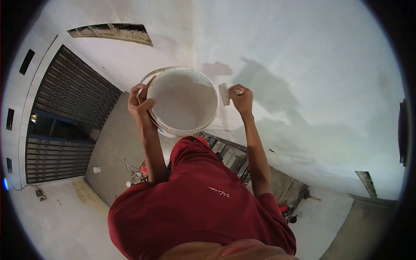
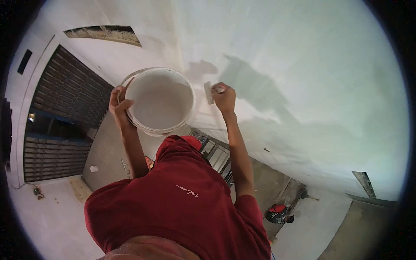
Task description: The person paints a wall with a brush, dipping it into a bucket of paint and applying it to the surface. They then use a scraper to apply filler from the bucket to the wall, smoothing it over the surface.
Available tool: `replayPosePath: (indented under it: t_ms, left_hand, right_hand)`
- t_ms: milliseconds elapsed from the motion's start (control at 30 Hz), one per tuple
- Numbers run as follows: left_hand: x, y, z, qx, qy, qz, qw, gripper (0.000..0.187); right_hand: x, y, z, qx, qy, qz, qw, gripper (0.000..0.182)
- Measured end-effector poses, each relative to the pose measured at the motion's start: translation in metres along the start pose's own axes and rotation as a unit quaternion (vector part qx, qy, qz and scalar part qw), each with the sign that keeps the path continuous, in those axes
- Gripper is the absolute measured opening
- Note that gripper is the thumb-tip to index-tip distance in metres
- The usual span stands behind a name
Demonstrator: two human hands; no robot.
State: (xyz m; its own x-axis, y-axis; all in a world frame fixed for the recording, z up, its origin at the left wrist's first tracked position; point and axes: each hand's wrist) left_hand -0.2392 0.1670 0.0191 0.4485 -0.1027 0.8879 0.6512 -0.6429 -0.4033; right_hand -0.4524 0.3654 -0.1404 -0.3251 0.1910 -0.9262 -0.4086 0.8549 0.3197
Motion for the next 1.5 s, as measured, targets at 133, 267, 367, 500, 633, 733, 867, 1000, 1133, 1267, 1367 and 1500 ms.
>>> replayPosePath:
  t_ms: [133, 267, 367, 500, 633, 733, 867, 1000, 1133, 1267, 1367, 1500]
  left_hand:
    - [-0.011, -0.006, -0.010, -0.037, 0.037, 0.008, 0.999, 0.047]
    - [-0.009, -0.012, -0.010, -0.069, 0.056, 0.001, 0.996, 0.047]
    - [-0.011, -0.013, -0.008, -0.075, 0.044, -0.034, 0.996, 0.050]
    - [-0.013, -0.011, -0.009, -0.083, 0.025, -0.047, 0.995, 0.054]
    - [-0.017, -0.006, -0.015, -0.106, -0.013, -0.010, 0.994, 0.054]
    - [-0.015, -0.017, -0.014, -0.133, -0.016, -0.027, 0.991, 0.052]
    - [-0.014, -0.037, -0.016, -0.115, 0.022, 0.036, 0.992, 0.054]
    - [-0.048, -0.023, -0.030, -0.114, -0.051, -0.082, 0.989, 0.056]
    - [-0.048, -0.073, -0.042, -0.204, 0.027, 0.084, 0.975, 0.055]
    - [-0.069, -0.103, -0.054, -0.229, 0.026, 0.086, 0.969, 0.051]
    - [-0.058, -0.102, -0.025, -0.234, 0.008, 0.046, 0.971, 0.049]
    - [-0.060, -0.109, -0.004, -0.214, 0.032, 0.032, 0.976, 0.049]
  right_hand:
    - [0.004, 0.009, 0.015, 0.090, -0.154, -0.322, 0.930, 0.013]
    - [0.018, 0.010, 0.044, 0.143, -0.202, -0.479, 0.842, 0.017]
    - [0.015, 0.011, 0.058, 0.184, -0.190, -0.570, 0.778, 0.013]
    - [0.007, 0.042, 0.072, 0.201, -0.137, -0.618, 0.747, 0.005]
    - [0.005, 0.081, 0.084, 0.189, -0.064, -0.698, 0.688, 0.013]
    - [-0.007, 0.100, 0.092, 0.187, -0.021, -0.789, 0.585, 0.012]
    - [-0.001, 0.106, 0.098, 0.102, 0.071, -0.859, 0.497, 0.011]
    - [0.004, 0.125, 0.119, 0.205, 0.043, -0.704, 0.678, 0.040]
    - [-0.106, 0.153, 0.077, 0.071, 0.074, -0.456, 0.884, 0.048]
    - [-0.168, 0.134, 0.024, -0.022, 0.054, -0.073, 0.996, 0.025]
    - [-0.184, 0.093, 0.022, -0.117, 0.009, -0.001, 0.993, 0.018]
    - [-0.171, 0.068, 0.015, -0.177, -0.052, 0.072, 0.980, 0.017]
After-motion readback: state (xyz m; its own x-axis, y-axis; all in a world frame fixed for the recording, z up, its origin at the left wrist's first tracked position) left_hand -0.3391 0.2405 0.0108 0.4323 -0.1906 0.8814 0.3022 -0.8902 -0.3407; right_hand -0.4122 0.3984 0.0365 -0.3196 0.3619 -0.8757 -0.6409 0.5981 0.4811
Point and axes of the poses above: each hand's wrist, its own z-axis away from the middle knuckle, its own y-axis out of the back of the hand, x = y × z, and after that the axes turned 7 degrees about -x, right-handed
